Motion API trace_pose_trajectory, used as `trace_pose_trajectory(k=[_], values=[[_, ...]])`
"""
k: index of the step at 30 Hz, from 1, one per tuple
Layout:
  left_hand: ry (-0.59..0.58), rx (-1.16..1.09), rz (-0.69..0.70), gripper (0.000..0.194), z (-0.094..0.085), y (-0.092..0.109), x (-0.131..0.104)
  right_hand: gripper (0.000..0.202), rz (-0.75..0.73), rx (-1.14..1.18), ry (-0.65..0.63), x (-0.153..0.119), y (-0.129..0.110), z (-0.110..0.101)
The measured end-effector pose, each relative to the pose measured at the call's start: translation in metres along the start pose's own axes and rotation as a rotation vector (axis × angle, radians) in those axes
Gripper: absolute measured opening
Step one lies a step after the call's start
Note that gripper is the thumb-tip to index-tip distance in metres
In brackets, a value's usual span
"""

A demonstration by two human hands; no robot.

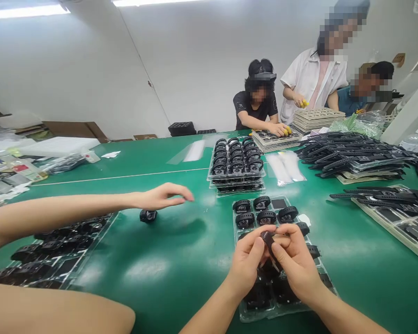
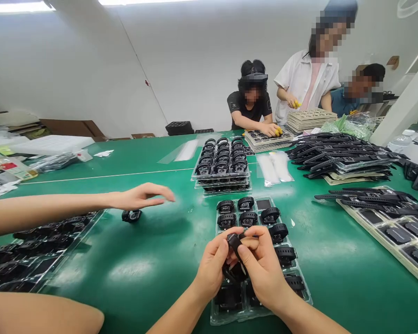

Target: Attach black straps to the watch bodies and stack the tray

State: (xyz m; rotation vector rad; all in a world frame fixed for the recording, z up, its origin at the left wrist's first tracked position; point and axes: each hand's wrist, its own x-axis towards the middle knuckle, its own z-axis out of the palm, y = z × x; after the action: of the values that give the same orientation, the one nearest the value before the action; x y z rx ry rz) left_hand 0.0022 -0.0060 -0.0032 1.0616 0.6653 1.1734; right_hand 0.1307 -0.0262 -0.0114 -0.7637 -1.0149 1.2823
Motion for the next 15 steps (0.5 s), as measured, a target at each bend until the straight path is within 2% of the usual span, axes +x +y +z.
trace_pose_trajectory(k=[4,7,9,15], values=[[0.001,0.102,0.033,0.051,-0.002,0.005,0.001,0.028,0.08,-0.054,-0.034,0.002,-0.004,-0.003],[0.069,0.196,0.087,0.044,-0.005,0.005,0.001,0.029,0.139,-0.107,-0.088,0.007,-0.011,-0.003],[0.09,0.211,0.101,0.045,-0.006,0.003,0.001,0.032,0.133,-0.095,-0.066,0.01,-0.012,-0.002],[0.006,0.325,0.171,0.05,-0.004,0.001,0.002,0.036,0.173,0.075,-0.003,0.009,-0.003,0.001]])
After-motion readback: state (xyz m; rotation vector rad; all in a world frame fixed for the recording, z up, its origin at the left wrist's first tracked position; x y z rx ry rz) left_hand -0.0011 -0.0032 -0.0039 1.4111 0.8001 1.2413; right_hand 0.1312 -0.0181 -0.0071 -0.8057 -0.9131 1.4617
